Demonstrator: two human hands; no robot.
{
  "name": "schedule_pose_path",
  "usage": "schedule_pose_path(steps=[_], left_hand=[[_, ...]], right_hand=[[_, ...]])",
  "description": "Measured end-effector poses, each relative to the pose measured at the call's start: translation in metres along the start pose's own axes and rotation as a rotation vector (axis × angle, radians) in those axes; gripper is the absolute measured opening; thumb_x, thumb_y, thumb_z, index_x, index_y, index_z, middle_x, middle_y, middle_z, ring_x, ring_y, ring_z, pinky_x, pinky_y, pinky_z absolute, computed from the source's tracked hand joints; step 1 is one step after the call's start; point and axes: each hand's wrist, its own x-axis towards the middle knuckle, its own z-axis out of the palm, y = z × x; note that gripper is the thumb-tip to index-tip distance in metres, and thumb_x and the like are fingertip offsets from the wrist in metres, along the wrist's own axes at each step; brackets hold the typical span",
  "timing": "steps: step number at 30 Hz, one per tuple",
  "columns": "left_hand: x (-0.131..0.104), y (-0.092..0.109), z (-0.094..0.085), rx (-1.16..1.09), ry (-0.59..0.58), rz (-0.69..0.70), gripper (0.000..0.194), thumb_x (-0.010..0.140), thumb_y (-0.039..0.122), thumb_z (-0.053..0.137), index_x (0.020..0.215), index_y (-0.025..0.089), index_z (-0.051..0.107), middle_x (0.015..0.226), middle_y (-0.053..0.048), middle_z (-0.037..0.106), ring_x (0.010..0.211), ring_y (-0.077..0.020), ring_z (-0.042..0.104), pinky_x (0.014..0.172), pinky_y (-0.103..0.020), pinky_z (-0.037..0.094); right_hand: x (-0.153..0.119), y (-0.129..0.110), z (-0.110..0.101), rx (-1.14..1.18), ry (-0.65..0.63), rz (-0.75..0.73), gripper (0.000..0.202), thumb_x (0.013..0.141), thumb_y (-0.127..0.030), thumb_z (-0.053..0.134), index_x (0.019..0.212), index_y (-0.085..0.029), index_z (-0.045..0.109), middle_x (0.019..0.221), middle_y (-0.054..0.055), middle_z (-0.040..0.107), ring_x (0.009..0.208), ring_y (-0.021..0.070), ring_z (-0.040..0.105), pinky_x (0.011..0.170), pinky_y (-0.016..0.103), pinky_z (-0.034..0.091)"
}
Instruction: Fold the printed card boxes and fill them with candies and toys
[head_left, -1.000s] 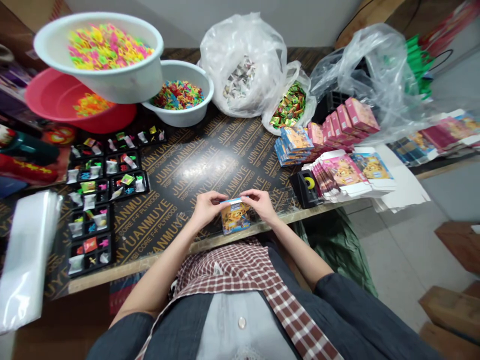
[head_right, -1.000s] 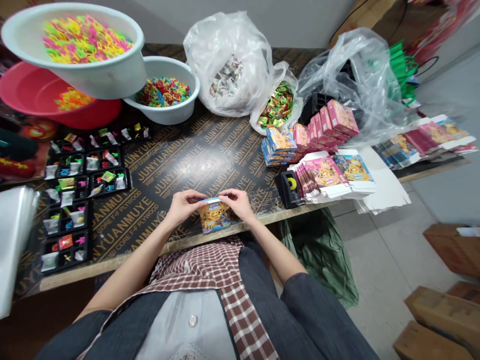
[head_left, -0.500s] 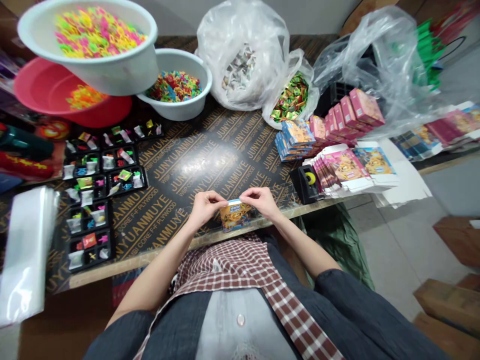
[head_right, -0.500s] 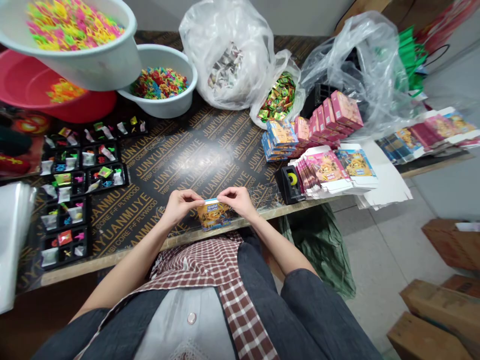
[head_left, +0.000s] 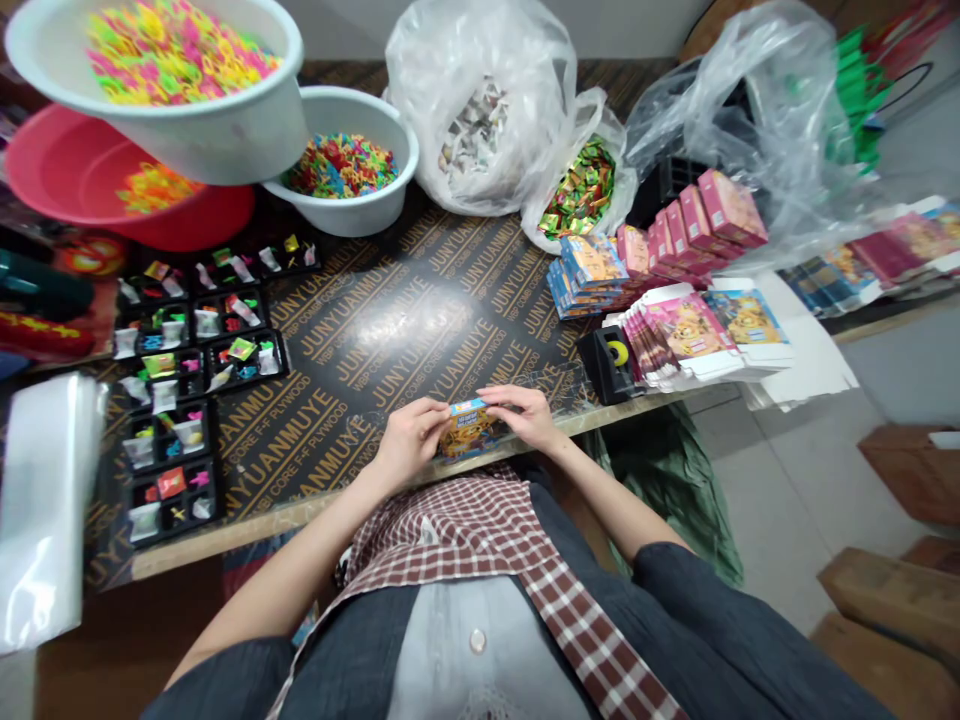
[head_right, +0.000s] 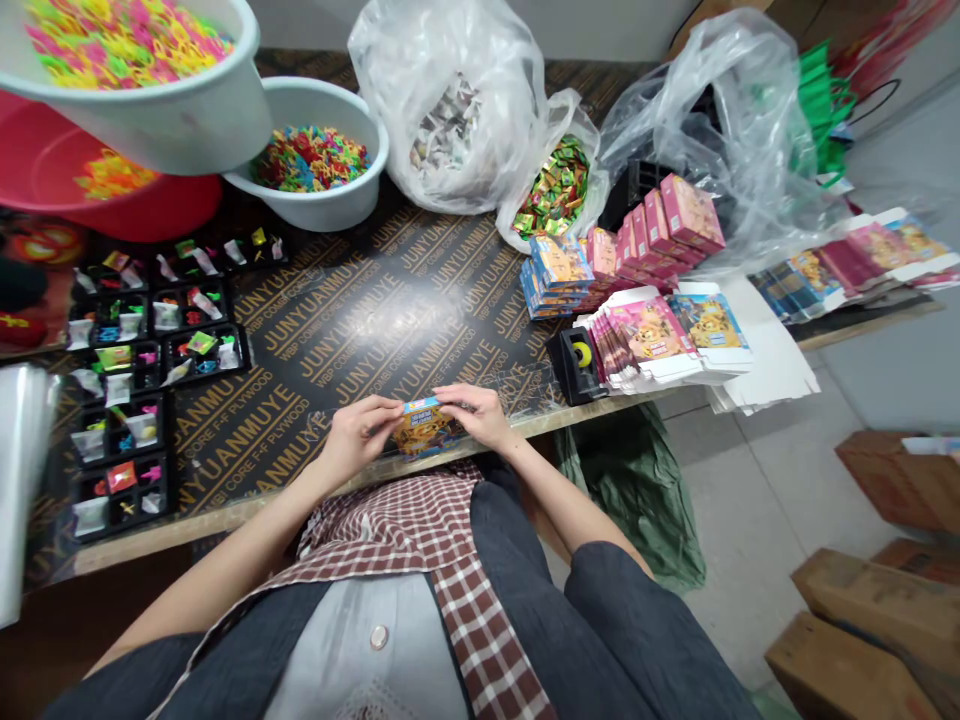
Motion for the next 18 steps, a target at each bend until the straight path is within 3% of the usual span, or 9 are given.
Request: schedule_pose_path(steps=[3,6,9,11,12,15,18], left_hand=[[0.012,0.003,0.010,0.098,-0.080,0.047,0.017,0.090,0.029,0.057,0.080,0.020,0.067,0.091,-0.008,0.073,0.082,-0.0187,0.069,0.076,-0.030,0.056],[0.031,0.011,0.019,0.157,-0.142,0.124,0.021,0.094,0.023,0.048,0.102,0.020,0.067,0.094,-0.007,0.072,0.083,-0.0187,0.068,0.075,-0.029,0.054],[0.047,0.014,0.023,0.196,-0.060,0.179,0.031,0.097,0.021,0.042,0.120,0.021,0.063,0.099,-0.008,0.071,0.086,-0.0186,0.067,0.079,-0.028,0.052],[0.054,0.011,0.028,0.229,0.005,0.209,0.034,0.097,0.020,0.042,0.124,0.021,0.063,0.100,-0.008,0.069,0.087,-0.0192,0.065,0.079,-0.029,0.051],[0.056,0.009,0.032,0.248,0.020,0.232,0.036,0.096,0.018,0.041,0.125,0.021,0.063,0.101,-0.009,0.068,0.087,-0.0197,0.064,0.079,-0.029,0.051],[0.058,0.005,0.051,0.300,0.005,0.341,0.045,0.092,0.009,0.038,0.123,0.024,0.066,0.100,-0.009,0.066,0.085,-0.0206,0.061,0.074,-0.031,0.048],[0.055,0.007,0.069,0.357,-0.062,0.394,0.052,0.087,0.003,0.039,0.122,0.029,0.068,0.099,-0.009,0.066,0.083,-0.0211,0.059,0.069,-0.032,0.044]], right_hand=[[-0.007,0.001,0.005,-0.068,0.011,-0.061,0.018,0.088,-0.041,0.066,0.087,-0.028,0.078,0.103,0.006,0.078,0.098,0.0245,0.072,0.096,0.046,0.054],[-0.012,0.003,-0.016,-0.194,0.073,-0.122,0.022,0.087,-0.042,0.068,0.101,-0.027,0.076,0.115,0.008,0.073,0.109,0.0252,0.067,0.100,0.044,0.051],[-0.027,0.008,-0.076,-0.455,0.426,-0.049,0.042,0.082,-0.040,0.073,0.120,-0.024,0.069,0.120,0.012,0.066,0.113,0.0279,0.061,0.100,0.045,0.049],[-0.044,0.016,-0.125,-0.625,0.685,0.108,0.043,0.082,-0.035,0.069,0.123,-0.020,0.067,0.113,0.013,0.064,0.101,0.0276,0.061,0.093,0.046,0.051],[-0.053,0.021,-0.146,-0.687,0.750,0.194,0.039,0.082,-0.032,0.067,0.119,-0.018,0.069,0.106,0.013,0.064,0.095,0.0270,0.061,0.091,0.046,0.050],[-0.068,0.037,-0.189,-0.744,0.720,0.393,0.023,0.079,-0.027,0.065,0.096,-0.017,0.076,0.083,0.008,0.062,0.080,0.0241,0.058,0.087,0.044,0.049],[-0.067,0.050,-0.200,-0.698,0.625,0.447,0.012,0.075,-0.026,0.066,0.077,-0.019,0.076,0.070,0.003,0.057,0.071,0.0207,0.055,0.079,0.039,0.047]])
